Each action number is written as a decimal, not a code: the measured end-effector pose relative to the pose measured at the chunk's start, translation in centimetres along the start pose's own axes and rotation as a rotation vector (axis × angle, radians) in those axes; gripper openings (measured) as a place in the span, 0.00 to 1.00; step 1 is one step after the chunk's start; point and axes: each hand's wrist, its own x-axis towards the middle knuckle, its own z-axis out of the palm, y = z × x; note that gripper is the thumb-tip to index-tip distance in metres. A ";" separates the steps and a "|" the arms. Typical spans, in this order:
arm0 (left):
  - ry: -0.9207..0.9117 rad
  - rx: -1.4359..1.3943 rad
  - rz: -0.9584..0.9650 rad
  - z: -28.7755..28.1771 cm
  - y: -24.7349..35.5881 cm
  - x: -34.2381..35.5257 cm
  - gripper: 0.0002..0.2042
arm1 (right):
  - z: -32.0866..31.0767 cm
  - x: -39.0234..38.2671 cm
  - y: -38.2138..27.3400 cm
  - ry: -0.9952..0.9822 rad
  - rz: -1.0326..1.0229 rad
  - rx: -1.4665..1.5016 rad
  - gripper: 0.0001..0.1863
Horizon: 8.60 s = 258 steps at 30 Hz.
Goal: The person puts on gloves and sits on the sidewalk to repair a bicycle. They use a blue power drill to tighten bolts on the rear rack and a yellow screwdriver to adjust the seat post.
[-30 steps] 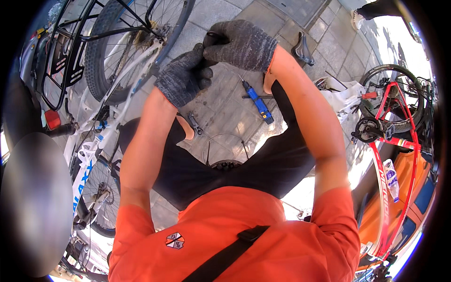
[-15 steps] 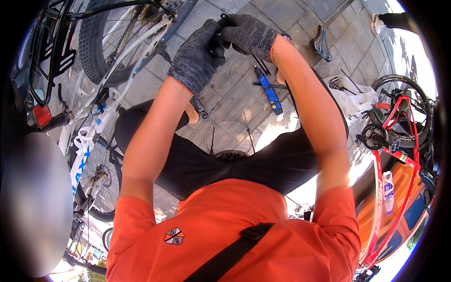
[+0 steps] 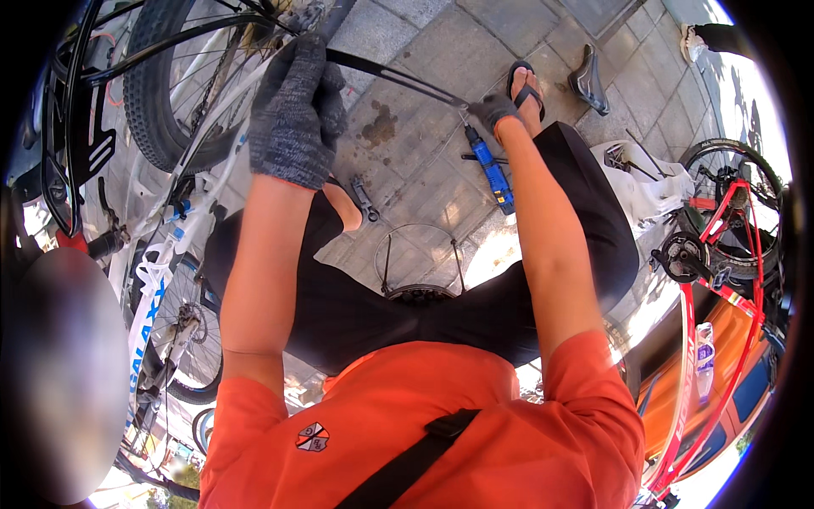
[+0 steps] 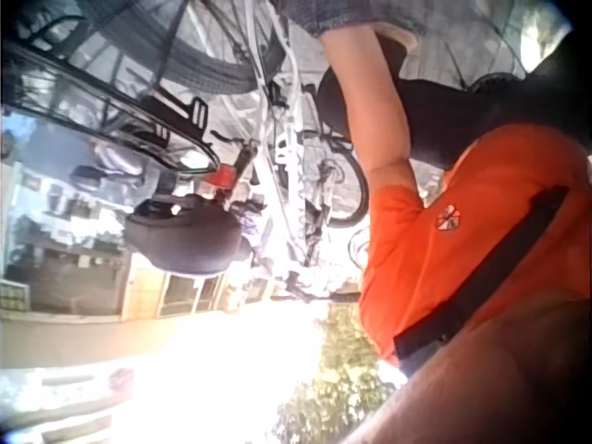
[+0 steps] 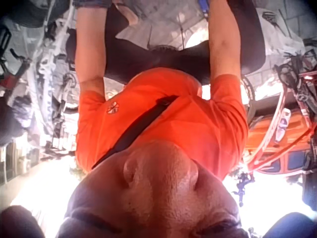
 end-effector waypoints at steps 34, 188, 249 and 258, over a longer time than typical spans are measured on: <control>-0.126 -0.750 -0.013 -3.8 -0.8 -7.2 0.09 | -7.0 -46.8 -16.8 -0.330 -0.440 1.445 0.32; 0.173 -0.453 0.474 -22.2 2.6 -11.8 0.06 | -3.0 -49.2 -31.0 -0.763 -0.521 1.076 0.44; 0.184 -0.725 0.478 -25.3 0.0 -9.2 0.14 | 1.5 -47.1 -41.6 -0.701 -0.443 0.972 0.30; 0.353 -0.366 0.711 -27.0 -2.0 -5.2 0.11 | 1.4 -47.2 -42.7 -0.615 -0.488 0.840 0.32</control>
